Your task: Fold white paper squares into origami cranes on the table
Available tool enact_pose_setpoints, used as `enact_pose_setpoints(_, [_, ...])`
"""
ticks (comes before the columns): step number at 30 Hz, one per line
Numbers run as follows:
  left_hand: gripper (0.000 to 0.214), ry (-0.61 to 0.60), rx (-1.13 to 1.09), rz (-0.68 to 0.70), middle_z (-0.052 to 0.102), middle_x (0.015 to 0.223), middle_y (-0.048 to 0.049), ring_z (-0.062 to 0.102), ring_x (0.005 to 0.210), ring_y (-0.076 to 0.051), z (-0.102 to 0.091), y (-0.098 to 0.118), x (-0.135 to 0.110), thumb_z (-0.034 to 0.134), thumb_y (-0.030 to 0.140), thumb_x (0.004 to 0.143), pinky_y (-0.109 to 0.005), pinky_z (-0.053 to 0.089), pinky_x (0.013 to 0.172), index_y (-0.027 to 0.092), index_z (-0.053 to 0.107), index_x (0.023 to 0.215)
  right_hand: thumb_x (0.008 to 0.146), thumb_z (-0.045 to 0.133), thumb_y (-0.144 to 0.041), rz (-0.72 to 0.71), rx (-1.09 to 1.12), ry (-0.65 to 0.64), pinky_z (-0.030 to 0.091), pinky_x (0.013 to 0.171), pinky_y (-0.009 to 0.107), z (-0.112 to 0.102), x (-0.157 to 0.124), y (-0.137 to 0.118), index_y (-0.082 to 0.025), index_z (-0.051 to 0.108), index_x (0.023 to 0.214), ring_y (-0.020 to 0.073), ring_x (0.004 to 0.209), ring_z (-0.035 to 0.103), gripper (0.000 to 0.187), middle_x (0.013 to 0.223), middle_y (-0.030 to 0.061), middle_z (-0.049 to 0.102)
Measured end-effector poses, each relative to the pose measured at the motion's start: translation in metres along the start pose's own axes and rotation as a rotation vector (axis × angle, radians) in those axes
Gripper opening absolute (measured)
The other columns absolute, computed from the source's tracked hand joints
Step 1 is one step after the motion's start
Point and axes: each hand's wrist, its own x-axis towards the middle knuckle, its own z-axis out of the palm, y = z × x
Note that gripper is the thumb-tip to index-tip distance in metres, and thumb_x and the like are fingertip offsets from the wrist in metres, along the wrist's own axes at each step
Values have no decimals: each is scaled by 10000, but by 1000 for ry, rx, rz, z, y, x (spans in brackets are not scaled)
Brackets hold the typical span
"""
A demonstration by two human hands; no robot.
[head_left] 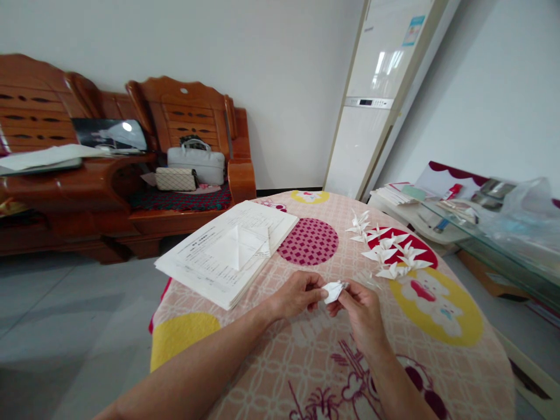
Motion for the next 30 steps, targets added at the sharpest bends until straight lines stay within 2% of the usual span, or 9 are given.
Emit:
enact_pose_setpoints(4, [302,85,18,42,552,619,7,491,523,-88,6,0,1,621,424,811,-189,357,488,125,579,803,767,666,-349,-23,-37,47,475,457,218,1,1,2,-147,670,691,125,465,574,216,540,11,642])
enact_pose_setpoints(8, [206,346,143,121,549,665,18,478,574,-77,13,4,0,706,292,738,-177,341,516,132,585,787,787,648,-356,-77,-147,81,474,478,217,-1,1,4,-153,665,681,128,478,579,230,541,6,639])
enact_pose_setpoints(10, [179,404,152,127,549,651,22,480,567,-75,16,6,-1,715,244,718,-174,340,515,134,580,761,800,635,-366,-116,-232,85,474,491,219,-2,0,4,-154,660,685,136,499,592,242,560,12,646])
enact_pose_setpoints(15, [150,278,-80,96,626,701,-27,604,638,-121,19,6,-2,678,233,755,-216,461,608,117,594,802,854,582,-366,-324,-519,130,429,496,216,-6,0,9,-161,609,644,129,522,560,295,568,13,603])
enact_pose_setpoints(21, [348,230,-269,86,639,769,-57,634,743,-156,19,10,-3,659,443,798,-304,530,765,97,639,814,883,575,-296,-564,-744,200,382,536,205,-8,1,8,-171,501,585,96,528,485,331,564,-16,515])
enact_pose_setpoints(25, [412,237,-284,55,642,756,-60,640,741,-165,19,11,-3,675,501,773,-324,540,777,91,643,793,891,564,-265,-624,-764,196,371,537,197,-7,1,6,-174,472,585,87,526,471,332,569,-26,493])
enact_pose_setpoints(30, [403,228,-267,72,654,759,-66,641,737,-163,18,8,-2,679,491,777,-313,539,768,90,644,793,883,574,-286,-582,-746,214,362,521,200,-9,2,9,-178,465,572,89,513,450,347,548,-35,479])
